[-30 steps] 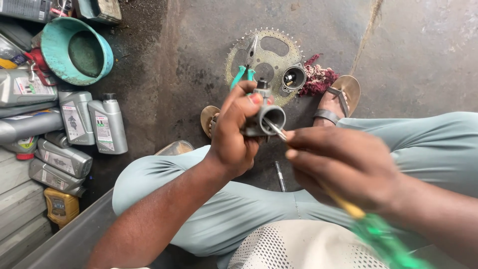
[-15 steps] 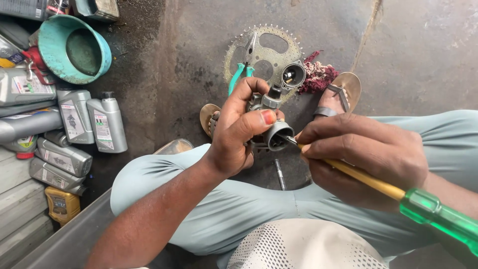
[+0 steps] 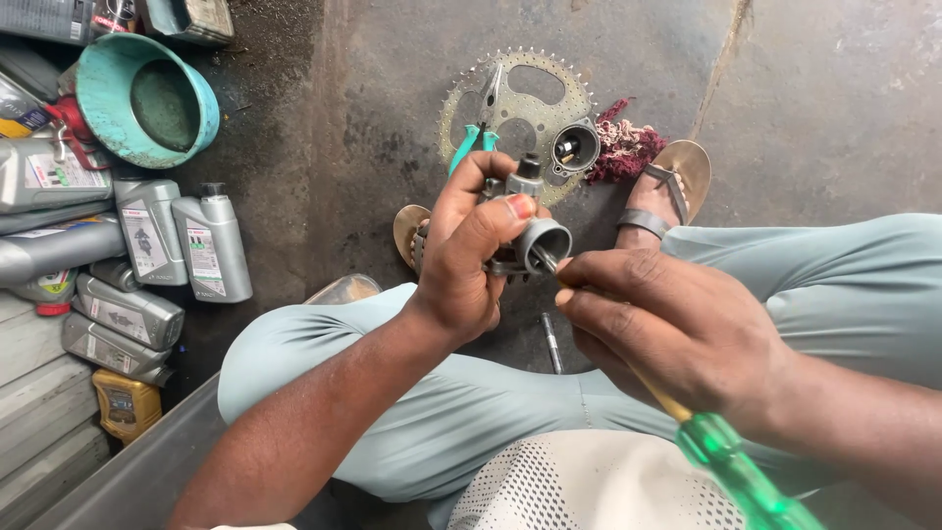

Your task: Inspecting and cleaning internal components of a motorcycle carburetor using a screwdriver.

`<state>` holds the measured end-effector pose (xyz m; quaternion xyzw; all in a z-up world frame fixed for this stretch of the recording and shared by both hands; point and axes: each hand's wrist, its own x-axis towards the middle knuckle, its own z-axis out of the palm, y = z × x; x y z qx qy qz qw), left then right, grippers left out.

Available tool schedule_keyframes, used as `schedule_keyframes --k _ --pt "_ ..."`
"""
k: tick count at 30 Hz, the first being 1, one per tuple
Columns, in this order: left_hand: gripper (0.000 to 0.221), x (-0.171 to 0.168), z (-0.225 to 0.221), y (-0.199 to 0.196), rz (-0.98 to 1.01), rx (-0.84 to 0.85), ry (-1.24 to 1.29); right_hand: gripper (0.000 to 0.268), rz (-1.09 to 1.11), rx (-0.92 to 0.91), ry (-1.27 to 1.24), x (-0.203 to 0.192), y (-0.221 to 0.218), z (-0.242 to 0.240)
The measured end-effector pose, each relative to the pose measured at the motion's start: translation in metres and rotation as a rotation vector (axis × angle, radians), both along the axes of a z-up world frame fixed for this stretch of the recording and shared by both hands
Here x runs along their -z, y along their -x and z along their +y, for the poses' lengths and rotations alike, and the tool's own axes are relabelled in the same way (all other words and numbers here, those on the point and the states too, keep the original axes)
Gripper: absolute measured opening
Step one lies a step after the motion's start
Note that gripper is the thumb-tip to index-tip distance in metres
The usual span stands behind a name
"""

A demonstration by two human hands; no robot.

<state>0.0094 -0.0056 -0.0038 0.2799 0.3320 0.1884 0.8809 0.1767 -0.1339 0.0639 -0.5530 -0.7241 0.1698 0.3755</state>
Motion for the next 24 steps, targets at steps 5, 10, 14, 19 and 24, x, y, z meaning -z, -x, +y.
schedule_keyframes --k 5,10,14,19,24 --pt "0.039 0.003 -0.007 0.000 0.009 -0.088 0.044 0.026 -0.015 0.020 0.070 -0.002 0.007 -0.001" --pt "0.040 0.005 -0.005 0.002 0.034 -0.126 0.054 0.029 -0.005 0.002 0.050 0.000 0.007 0.001" --pt "0.041 0.007 -0.005 0.004 0.001 -0.145 0.044 0.031 -0.017 -0.004 0.038 0.002 0.008 0.003" --pt "0.044 0.000 0.004 0.005 -0.016 -0.015 0.084 0.027 0.033 -0.004 0.040 -0.004 -0.004 0.007" --pt "0.050 -0.013 0.010 0.002 -0.087 0.066 0.152 0.016 0.210 0.208 0.207 -0.027 -0.020 0.011"
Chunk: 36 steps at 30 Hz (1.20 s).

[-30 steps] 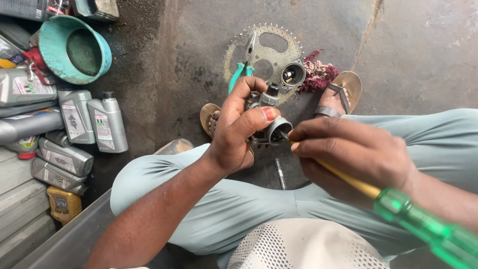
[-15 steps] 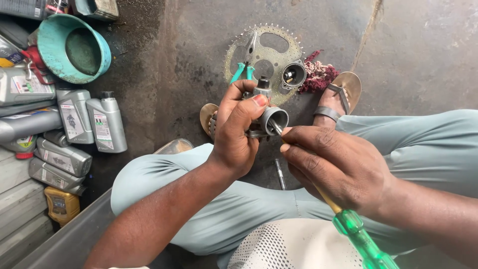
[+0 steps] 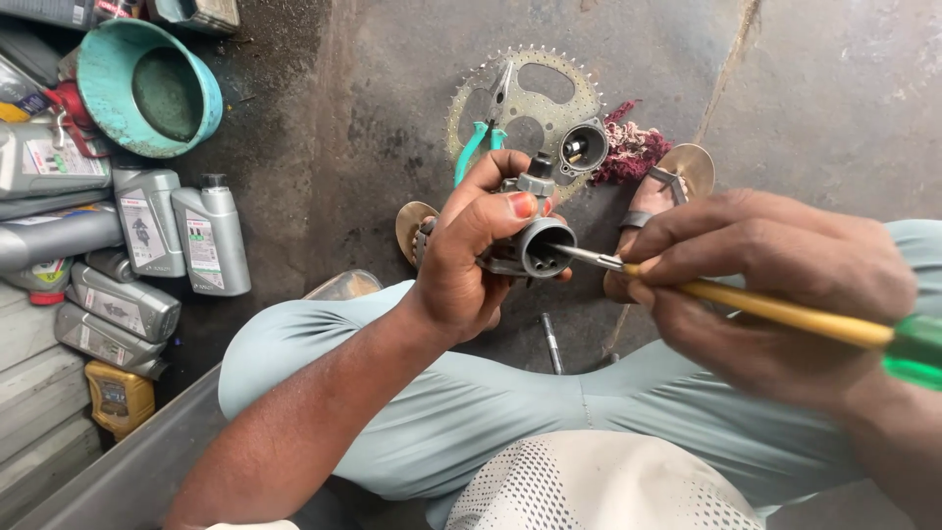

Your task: Inspecting and cleaning internal components of a motorcycle carburetor using a screwdriver.

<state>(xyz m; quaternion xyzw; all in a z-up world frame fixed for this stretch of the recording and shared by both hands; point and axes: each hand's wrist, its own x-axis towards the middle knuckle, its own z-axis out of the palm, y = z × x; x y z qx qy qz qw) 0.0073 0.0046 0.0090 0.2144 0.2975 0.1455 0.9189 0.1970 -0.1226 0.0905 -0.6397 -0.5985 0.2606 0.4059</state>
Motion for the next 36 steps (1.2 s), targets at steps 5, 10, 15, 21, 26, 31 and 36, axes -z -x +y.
schedule_keyframes --k 5,10,15,21,26,31,36 --pt "0.046 0.013 -0.007 0.009 -0.043 0.076 -0.152 0.019 -0.048 -0.106 -0.007 0.006 0.002 -0.002" --pt "0.041 0.013 -0.016 0.002 0.010 -0.049 -0.123 0.022 -0.077 -0.107 -0.067 0.017 0.015 -0.009" --pt "0.042 0.010 -0.021 0.001 0.074 -0.193 -0.089 0.034 -0.206 -0.251 -0.173 0.024 0.023 -0.008" --pt "0.043 0.014 -0.021 0.005 0.024 -0.227 -0.037 0.034 -0.219 -0.242 -0.214 0.029 0.025 -0.009" --pt "0.046 0.009 -0.014 0.004 0.029 -0.070 0.015 0.024 0.005 -0.165 -0.090 0.021 0.003 -0.004" --pt "0.051 0.001 -0.007 0.008 -0.020 0.030 -0.031 0.012 0.167 -0.060 -0.075 0.009 -0.015 -0.002" --pt "0.050 -0.002 -0.002 0.007 -0.110 -0.030 -0.095 0.010 0.046 -0.093 -0.196 0.009 -0.014 -0.003"
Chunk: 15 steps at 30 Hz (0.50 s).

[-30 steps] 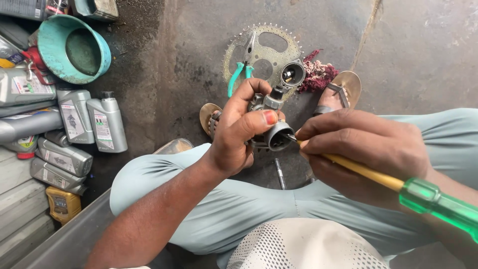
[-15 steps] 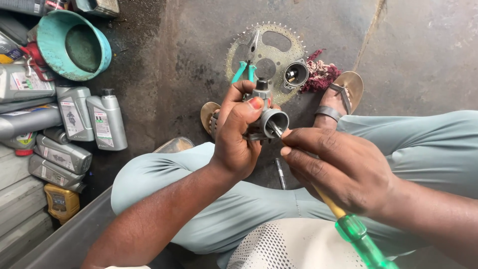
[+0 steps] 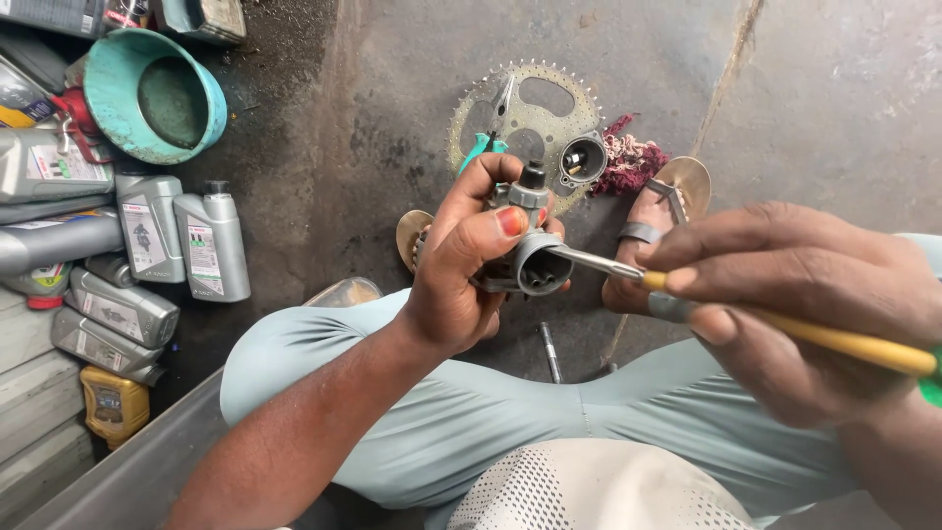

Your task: Inspecting and cleaning internal components of a motorcycle carburetor using a screwdriver.

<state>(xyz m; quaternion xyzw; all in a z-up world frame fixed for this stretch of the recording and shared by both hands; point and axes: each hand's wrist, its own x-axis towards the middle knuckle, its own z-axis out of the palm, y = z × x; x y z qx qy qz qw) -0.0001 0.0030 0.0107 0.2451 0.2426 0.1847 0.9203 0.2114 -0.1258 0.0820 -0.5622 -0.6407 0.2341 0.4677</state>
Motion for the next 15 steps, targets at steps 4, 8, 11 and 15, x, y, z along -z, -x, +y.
schedule_keyframes --k 4,8,11,15 --pt "0.049 0.001 0.002 0.002 -0.015 -0.009 -0.027 0.014 0.079 -0.005 -0.072 0.015 -0.009 -0.022" --pt "0.048 0.000 0.005 0.004 -0.092 0.002 0.008 0.035 0.093 0.202 0.225 0.027 -0.018 -0.047" --pt "0.049 -0.001 0.007 0.005 -0.181 0.007 0.075 0.044 0.291 0.271 0.315 0.046 -0.026 -0.057" --pt "0.053 -0.005 0.008 0.007 -0.308 0.023 0.161 0.067 0.664 0.070 0.123 0.017 0.000 -0.014"
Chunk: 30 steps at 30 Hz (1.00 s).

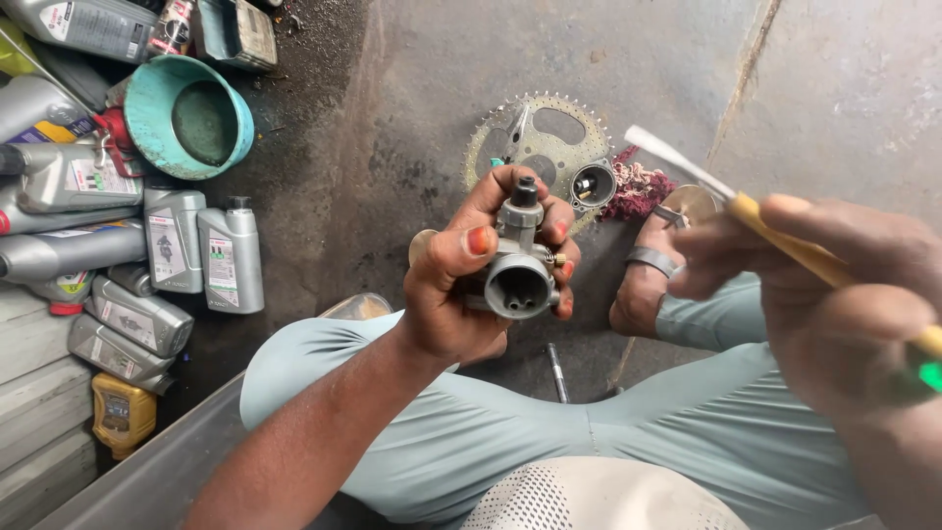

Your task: Inspecting and cleaning internal components of a motorcycle carburetor using a screwdriver.

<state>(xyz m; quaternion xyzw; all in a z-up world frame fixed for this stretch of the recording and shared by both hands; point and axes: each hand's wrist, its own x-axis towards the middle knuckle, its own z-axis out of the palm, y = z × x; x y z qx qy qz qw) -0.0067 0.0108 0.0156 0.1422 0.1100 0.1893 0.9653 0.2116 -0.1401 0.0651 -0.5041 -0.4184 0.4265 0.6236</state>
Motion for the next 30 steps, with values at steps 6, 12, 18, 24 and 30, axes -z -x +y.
schedule_keyframes --k 6,12,18,24,30 --pt "0.072 -0.001 -0.002 0.000 0.071 0.110 -0.131 0.080 -0.531 0.075 0.140 0.005 0.017 0.010" --pt "0.059 -0.001 -0.001 0.003 0.076 0.023 -0.139 0.061 -0.261 0.196 0.005 0.013 0.009 -0.006" --pt "0.050 0.004 0.010 0.005 -0.135 0.024 0.181 0.028 -0.077 0.213 -0.066 0.016 0.004 -0.001" --pt "0.048 0.003 0.011 0.005 -0.088 0.017 0.039 0.012 -0.068 0.116 0.057 0.005 0.005 -0.001" --pt "0.051 -0.001 0.010 0.003 -0.052 0.021 -0.013 0.006 -0.012 0.052 0.025 0.031 -0.001 -0.014"
